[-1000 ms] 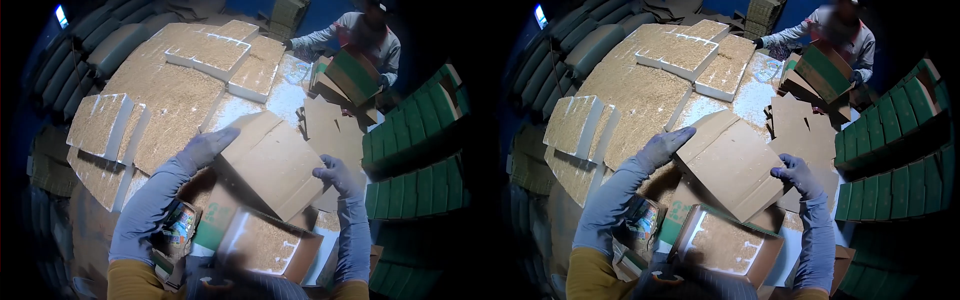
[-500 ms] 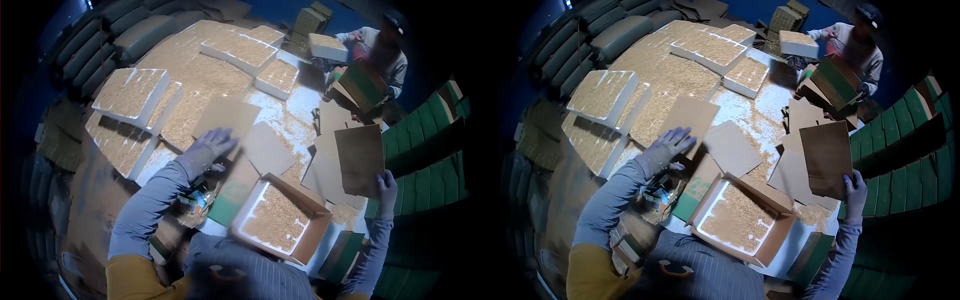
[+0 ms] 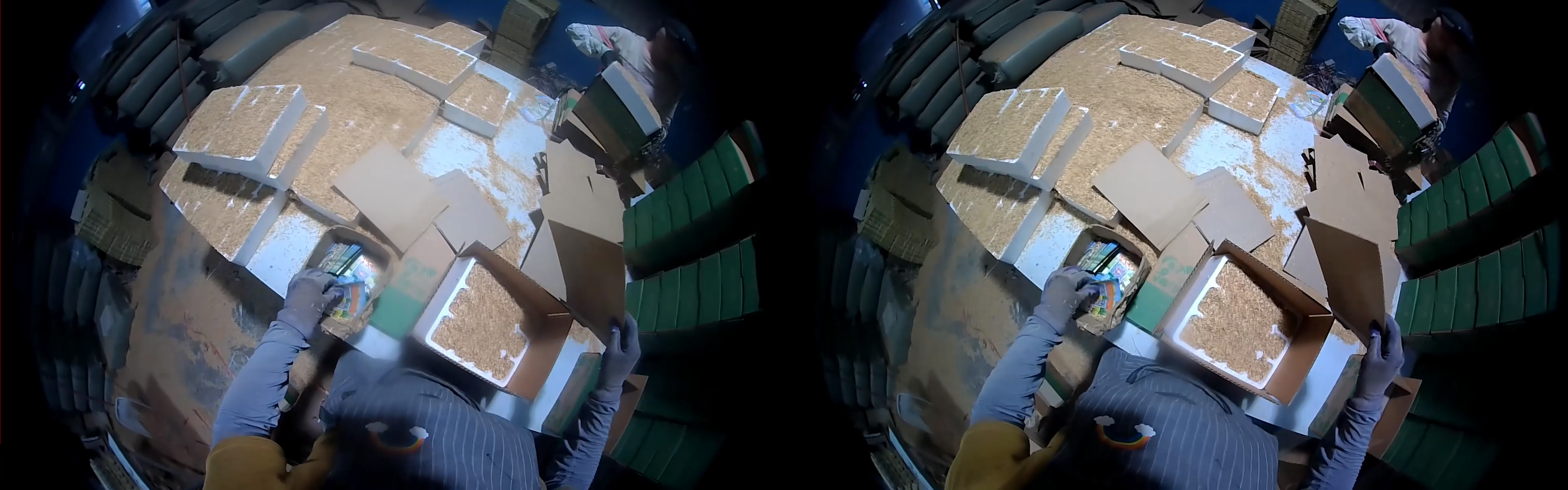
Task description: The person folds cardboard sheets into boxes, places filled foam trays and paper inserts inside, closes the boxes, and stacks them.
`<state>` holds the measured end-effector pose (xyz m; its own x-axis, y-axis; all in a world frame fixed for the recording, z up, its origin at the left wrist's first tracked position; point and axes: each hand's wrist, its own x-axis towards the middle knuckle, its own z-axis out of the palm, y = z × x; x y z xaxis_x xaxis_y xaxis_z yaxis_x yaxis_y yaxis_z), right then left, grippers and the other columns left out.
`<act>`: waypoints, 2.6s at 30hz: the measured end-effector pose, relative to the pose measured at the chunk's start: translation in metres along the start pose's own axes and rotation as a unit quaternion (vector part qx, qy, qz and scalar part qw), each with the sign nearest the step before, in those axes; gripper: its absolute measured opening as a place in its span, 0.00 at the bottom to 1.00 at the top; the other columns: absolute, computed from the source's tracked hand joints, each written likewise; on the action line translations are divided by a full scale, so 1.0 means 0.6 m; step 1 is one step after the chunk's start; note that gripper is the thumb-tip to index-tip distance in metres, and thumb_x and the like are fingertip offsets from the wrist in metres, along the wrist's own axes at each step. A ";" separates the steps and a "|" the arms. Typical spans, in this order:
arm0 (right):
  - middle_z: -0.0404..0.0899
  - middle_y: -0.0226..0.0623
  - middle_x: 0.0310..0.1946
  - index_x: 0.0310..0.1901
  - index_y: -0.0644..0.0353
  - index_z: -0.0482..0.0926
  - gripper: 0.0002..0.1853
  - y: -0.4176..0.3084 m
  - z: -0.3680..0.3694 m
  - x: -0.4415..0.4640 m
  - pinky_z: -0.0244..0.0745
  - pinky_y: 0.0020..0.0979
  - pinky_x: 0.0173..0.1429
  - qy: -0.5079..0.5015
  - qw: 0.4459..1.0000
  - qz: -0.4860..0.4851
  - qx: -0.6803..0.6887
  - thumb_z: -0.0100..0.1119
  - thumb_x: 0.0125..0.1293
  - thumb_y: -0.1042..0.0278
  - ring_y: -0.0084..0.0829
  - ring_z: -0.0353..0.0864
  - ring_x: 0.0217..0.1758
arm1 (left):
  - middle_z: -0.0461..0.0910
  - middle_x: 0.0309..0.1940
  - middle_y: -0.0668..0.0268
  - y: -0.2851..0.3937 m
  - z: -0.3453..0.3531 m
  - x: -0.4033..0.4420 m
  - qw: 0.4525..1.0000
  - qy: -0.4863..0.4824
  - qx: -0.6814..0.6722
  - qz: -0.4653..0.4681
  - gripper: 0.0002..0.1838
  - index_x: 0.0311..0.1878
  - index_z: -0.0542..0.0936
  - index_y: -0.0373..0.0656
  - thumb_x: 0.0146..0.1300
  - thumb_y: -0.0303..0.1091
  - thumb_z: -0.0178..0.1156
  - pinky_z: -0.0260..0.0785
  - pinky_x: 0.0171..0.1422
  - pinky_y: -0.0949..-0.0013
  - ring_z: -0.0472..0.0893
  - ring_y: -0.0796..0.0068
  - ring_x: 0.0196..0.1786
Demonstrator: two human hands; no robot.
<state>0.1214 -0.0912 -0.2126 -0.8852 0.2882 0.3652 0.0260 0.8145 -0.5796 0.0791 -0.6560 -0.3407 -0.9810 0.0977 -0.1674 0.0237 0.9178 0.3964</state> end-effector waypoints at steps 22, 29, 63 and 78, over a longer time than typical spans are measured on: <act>0.83 0.40 0.46 0.50 0.55 0.82 0.22 -0.128 0.005 -0.079 0.79 0.38 0.52 0.073 0.969 -0.215 -0.099 0.65 0.51 0.84 0.43 0.83 0.48 | 0.77 0.35 0.63 0.338 0.009 0.030 0.881 0.139 0.047 0.450 0.08 0.31 0.79 0.44 0.57 0.38 0.64 0.62 0.74 0.49 0.76 0.60 0.57; 0.83 0.42 0.45 0.51 0.58 0.81 0.24 -0.102 -0.001 -0.085 0.79 0.36 0.49 0.113 0.977 -0.168 -0.072 0.65 0.50 0.87 0.43 0.83 0.46 | 0.81 0.36 0.63 0.345 -0.020 0.033 0.943 0.008 0.109 0.314 0.18 0.32 0.83 0.46 0.56 0.52 0.66 0.69 0.62 0.57 0.79 0.62 0.52; 0.78 0.32 0.51 0.60 0.53 0.75 0.22 0.042 0.091 -0.141 0.77 0.35 0.53 -0.145 0.801 0.412 0.410 0.66 0.65 0.63 0.27 0.80 0.49 | 0.80 0.53 0.57 0.326 -0.074 0.095 0.890 -0.101 -0.439 0.067 0.15 0.58 0.78 0.43 0.69 0.30 0.58 0.72 0.61 0.67 0.79 0.71 0.57; 0.49 0.58 0.77 0.77 0.64 0.46 0.54 -0.003 0.220 -0.199 0.42 0.34 0.81 -0.161 0.864 0.283 0.384 0.65 0.62 0.39 0.47 0.44 0.82 | 0.81 0.47 0.43 0.273 0.100 0.084 0.930 -0.201 -0.309 -0.004 0.41 0.58 0.71 0.23 0.65 0.60 0.61 0.68 0.59 0.55 0.80 0.51 0.52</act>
<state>0.1654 -0.1933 -0.3515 -0.9179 0.2755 -0.2857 0.2914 -0.0207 -0.9564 0.0450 -0.4775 -0.3386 -0.8272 0.3418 -0.4461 -0.2188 0.5352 0.8159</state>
